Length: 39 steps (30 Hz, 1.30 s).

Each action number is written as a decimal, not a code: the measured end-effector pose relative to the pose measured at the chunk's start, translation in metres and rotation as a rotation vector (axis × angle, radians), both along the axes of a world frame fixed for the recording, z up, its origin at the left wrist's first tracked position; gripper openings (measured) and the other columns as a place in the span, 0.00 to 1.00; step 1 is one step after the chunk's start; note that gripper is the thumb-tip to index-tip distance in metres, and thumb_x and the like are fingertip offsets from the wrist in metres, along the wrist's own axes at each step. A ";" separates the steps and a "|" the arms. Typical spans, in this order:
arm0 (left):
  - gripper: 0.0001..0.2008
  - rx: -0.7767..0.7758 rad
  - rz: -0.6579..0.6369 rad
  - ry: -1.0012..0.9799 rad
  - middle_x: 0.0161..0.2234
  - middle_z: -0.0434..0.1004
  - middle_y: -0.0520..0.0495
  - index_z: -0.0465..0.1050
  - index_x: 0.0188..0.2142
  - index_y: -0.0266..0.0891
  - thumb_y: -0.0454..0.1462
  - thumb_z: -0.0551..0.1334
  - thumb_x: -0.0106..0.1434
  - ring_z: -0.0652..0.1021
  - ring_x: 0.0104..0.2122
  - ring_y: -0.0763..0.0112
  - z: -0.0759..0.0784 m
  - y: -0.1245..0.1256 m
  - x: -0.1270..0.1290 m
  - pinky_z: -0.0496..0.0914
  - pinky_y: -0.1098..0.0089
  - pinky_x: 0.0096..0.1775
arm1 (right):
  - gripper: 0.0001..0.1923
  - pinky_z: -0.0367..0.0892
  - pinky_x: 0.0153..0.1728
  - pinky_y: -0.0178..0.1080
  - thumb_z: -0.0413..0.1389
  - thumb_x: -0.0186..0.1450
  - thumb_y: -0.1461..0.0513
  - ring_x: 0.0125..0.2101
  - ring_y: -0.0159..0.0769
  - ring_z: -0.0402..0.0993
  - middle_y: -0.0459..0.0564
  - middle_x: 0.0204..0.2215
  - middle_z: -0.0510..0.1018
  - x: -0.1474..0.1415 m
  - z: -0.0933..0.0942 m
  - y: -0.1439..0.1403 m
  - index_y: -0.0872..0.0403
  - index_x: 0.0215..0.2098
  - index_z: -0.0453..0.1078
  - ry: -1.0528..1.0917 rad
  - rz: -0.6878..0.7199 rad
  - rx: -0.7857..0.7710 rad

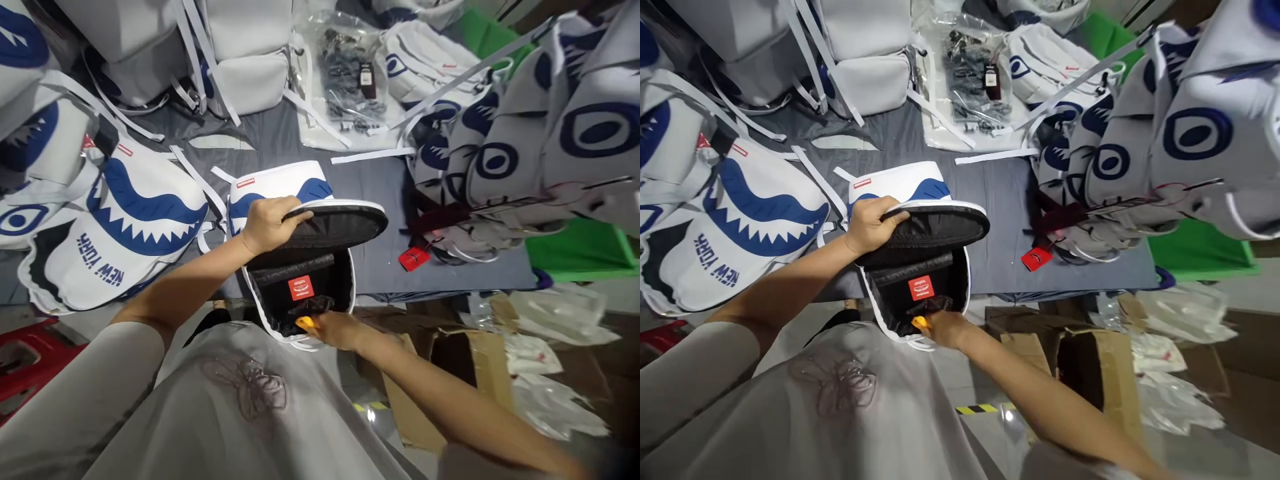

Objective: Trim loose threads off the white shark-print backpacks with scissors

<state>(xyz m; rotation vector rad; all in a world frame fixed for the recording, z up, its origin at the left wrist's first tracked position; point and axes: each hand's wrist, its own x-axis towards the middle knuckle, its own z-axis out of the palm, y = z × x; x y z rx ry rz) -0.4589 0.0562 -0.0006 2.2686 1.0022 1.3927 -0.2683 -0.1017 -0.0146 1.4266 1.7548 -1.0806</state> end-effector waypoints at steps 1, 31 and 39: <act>0.21 -0.066 0.005 -0.024 0.20 0.70 0.51 0.71 0.26 0.38 0.50 0.55 0.69 0.70 0.21 0.75 0.002 -0.002 0.000 0.60 0.72 0.27 | 0.17 0.67 0.32 0.38 0.54 0.70 0.52 0.36 0.46 0.79 0.57 0.34 0.81 0.006 0.007 -0.002 0.56 0.45 0.74 -0.050 -0.036 0.022; 0.25 -0.052 0.055 0.019 0.21 0.67 0.53 0.69 0.27 0.39 0.55 0.53 0.68 0.70 0.23 0.75 0.005 -0.008 0.032 0.64 0.72 0.29 | 0.25 0.52 0.13 0.28 0.43 0.69 0.39 0.11 0.25 0.44 0.32 0.11 0.49 -0.009 -0.121 0.049 0.51 0.33 0.59 1.195 -1.885 0.275; 0.24 -0.094 -0.023 0.050 0.23 0.67 0.53 0.70 0.30 0.39 0.55 0.54 0.68 0.73 0.26 0.75 0.011 0.001 0.031 0.66 0.73 0.32 | 0.22 0.51 0.10 0.27 0.55 0.66 0.43 0.10 0.23 0.48 0.33 0.11 0.55 0.001 -0.113 0.035 0.52 0.32 0.62 1.114 -1.620 0.164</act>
